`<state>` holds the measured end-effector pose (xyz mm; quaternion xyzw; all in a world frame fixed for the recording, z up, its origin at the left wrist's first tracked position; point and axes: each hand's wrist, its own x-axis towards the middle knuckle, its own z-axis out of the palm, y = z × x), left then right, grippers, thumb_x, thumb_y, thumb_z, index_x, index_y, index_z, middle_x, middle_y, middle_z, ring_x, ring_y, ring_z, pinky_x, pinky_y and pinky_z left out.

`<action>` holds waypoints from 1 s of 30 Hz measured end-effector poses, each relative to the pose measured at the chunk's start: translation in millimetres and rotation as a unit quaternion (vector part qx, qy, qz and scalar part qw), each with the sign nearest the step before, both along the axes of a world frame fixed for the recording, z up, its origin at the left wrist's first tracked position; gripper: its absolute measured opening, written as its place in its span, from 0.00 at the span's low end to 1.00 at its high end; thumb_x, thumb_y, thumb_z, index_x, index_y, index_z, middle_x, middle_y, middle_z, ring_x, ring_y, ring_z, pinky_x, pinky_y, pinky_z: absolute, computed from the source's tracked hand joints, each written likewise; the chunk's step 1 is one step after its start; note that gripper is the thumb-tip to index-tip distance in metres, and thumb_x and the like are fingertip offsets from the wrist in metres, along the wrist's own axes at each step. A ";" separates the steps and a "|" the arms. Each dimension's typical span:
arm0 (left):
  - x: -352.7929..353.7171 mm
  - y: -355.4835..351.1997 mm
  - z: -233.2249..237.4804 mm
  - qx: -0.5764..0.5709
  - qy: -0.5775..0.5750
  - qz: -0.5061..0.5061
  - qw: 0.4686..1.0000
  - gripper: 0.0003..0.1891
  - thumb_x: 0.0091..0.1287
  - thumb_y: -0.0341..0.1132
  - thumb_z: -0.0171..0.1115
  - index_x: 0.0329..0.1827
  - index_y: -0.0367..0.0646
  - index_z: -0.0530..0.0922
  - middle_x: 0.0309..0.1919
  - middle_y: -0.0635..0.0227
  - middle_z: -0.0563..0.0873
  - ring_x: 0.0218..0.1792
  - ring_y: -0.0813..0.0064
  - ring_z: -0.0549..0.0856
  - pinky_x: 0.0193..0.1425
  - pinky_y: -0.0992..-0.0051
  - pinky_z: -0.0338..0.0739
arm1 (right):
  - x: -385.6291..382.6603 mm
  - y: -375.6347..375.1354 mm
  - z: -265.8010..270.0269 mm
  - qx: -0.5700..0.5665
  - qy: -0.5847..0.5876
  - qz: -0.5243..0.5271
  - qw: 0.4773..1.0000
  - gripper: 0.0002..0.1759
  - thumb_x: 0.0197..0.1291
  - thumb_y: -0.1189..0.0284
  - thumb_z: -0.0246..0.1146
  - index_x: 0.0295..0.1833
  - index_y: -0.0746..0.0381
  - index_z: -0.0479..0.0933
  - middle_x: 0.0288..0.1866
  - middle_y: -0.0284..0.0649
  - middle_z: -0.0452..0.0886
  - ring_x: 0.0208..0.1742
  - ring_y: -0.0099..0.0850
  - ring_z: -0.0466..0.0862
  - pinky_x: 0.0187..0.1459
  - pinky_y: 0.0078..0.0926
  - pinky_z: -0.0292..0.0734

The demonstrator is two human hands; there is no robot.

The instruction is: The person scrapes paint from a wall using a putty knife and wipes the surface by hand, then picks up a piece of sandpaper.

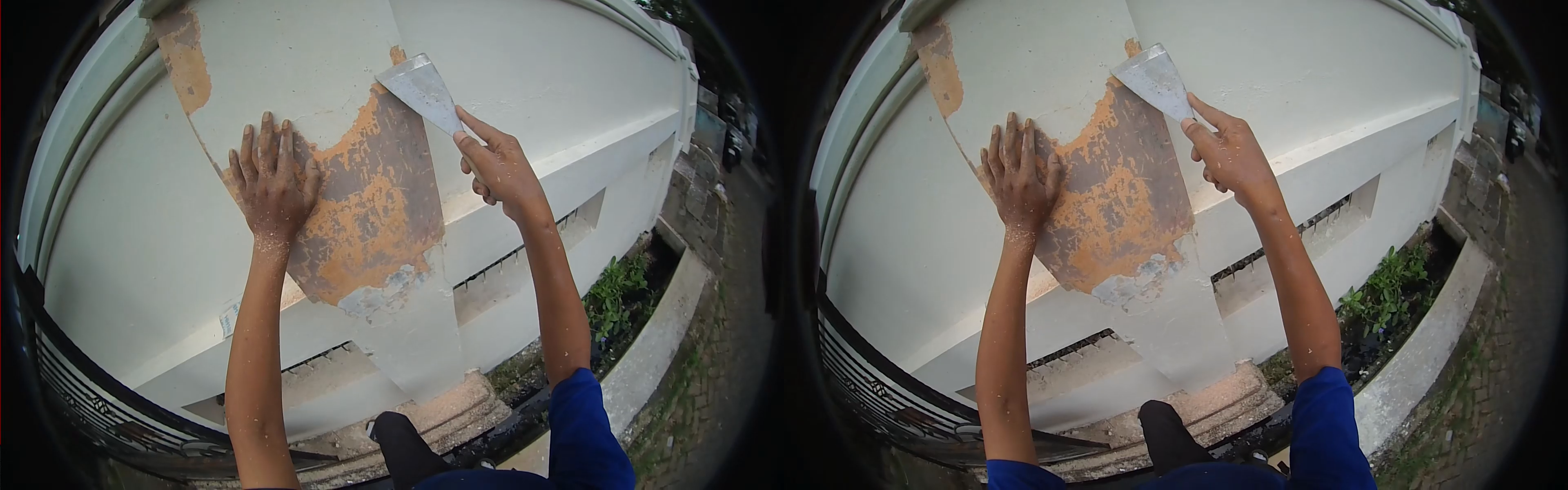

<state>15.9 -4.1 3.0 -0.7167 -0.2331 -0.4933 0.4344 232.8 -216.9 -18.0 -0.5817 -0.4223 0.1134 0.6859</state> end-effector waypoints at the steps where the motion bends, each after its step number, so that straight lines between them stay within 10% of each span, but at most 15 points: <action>1: 0.6 -0.3 0.8 -0.002 -0.002 0.003 1.000 0.31 0.67 0.48 0.57 0.74 0.54 0.67 0.77 0.69 0.62 0.78 0.62 0.56 0.80 0.48 0.47 | -0.8 -2.8 4.4 0.001 -0.008 0.000 1.000 0.29 0.69 0.60 0.60 0.73 0.55 0.68 0.21 0.29 0.71 0.13 0.15 0.64 0.11 0.16 0.58; 30: 1.4 -1.4 0.3 0.008 -0.004 -0.013 1.000 0.30 0.66 0.46 0.58 0.72 0.53 0.70 0.76 0.69 0.63 0.77 0.62 0.58 0.80 0.49 0.49 | -8.8 -1.9 -11.4 0.031 -0.028 0.002 0.999 0.30 0.69 0.60 0.60 0.73 0.58 0.67 0.21 0.30 0.71 0.13 0.15 0.67 0.10 0.17 0.58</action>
